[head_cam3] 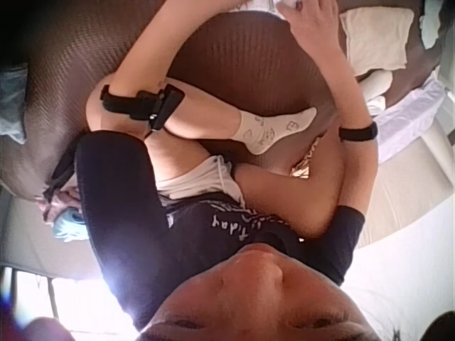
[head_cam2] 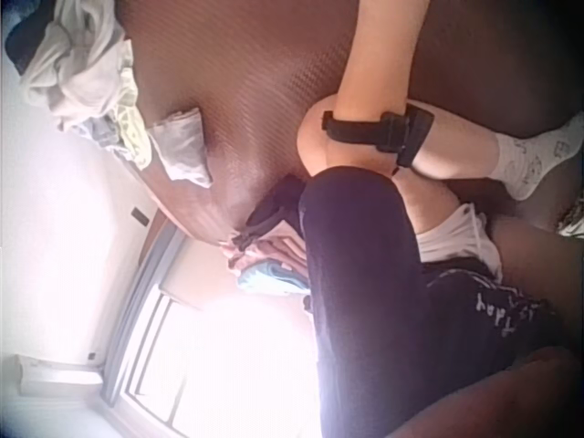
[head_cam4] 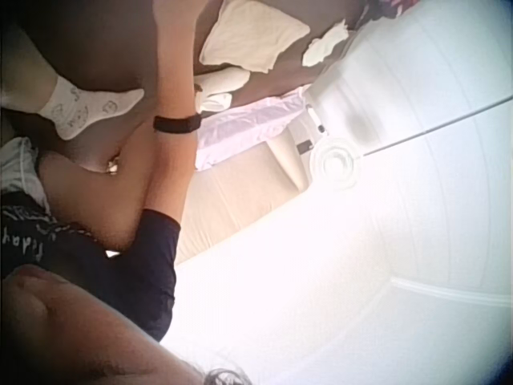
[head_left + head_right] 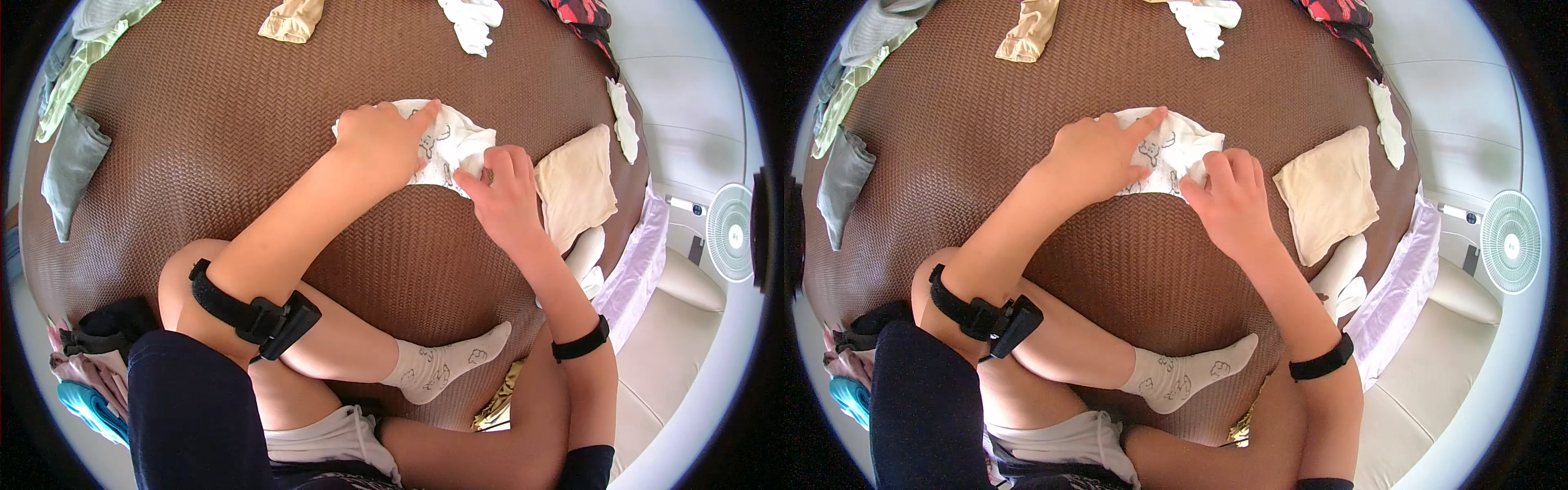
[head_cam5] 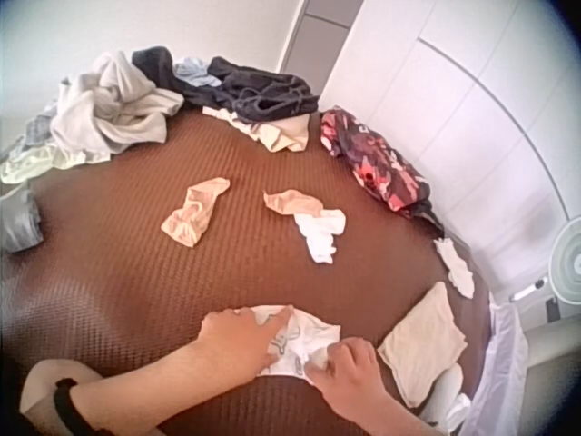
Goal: Folding small socks and organizing them on the bed.
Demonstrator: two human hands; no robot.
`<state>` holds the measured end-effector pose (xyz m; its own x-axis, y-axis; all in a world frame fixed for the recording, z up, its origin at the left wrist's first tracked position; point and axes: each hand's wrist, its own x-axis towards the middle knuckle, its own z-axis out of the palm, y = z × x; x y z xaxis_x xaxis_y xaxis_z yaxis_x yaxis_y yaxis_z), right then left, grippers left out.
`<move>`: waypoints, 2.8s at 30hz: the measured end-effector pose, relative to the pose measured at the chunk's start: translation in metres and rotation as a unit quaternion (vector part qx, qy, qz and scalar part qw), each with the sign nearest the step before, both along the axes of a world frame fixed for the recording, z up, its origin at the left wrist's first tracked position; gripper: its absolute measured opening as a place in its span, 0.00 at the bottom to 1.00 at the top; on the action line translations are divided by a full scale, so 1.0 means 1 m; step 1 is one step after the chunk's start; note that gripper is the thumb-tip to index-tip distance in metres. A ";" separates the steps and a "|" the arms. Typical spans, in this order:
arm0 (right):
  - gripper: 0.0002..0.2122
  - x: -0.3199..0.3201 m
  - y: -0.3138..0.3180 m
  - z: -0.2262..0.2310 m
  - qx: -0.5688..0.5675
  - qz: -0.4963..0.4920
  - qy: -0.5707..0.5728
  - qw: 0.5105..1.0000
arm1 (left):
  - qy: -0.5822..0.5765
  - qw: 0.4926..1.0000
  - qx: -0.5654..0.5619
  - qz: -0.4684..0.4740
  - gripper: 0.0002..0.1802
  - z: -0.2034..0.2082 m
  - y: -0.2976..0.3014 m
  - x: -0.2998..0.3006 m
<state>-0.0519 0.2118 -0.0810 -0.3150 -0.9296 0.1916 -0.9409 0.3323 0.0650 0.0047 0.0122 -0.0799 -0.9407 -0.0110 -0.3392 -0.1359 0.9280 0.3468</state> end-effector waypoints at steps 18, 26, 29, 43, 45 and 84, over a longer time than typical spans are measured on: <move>0.15 0.012 -0.016 -0.006 -0.096 -0.043 -0.283 0.953 | 0.039 0.999 -0.010 -0.005 0.37 -0.007 0.001 0.001; 0.13 0.008 -0.019 -0.002 -0.072 -0.047 -0.195 0.977 | 0.051 0.999 0.002 -0.013 0.37 -0.008 -0.002 0.001; 0.14 0.009 -0.021 -0.003 -0.053 -0.062 -0.182 0.980 | 0.048 0.999 -0.002 -0.016 0.37 -0.008 -0.002 0.001; 0.15 0.021 -0.036 0.001 -0.111 -0.098 -0.218 0.965 | 0.048 0.999 -0.009 -0.020 0.34 -0.008 -0.002 0.000; 0.16 0.021 -0.034 -0.001 -0.083 -0.153 -0.274 0.946 | 0.046 0.999 -0.009 -0.020 0.34 -0.009 -0.002 0.000; 0.22 0.039 -0.052 0.008 -0.040 0.028 -0.268 0.962 | -0.046 0.981 0.167 0.092 0.12 0.006 -0.035 -0.017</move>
<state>-0.0127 0.1598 -0.0728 -0.3382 -0.9370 0.0876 -0.8489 0.2636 -0.4580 -0.0124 -0.0225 -0.0739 -0.8985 -0.0507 -0.4360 -0.3349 0.7213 0.6063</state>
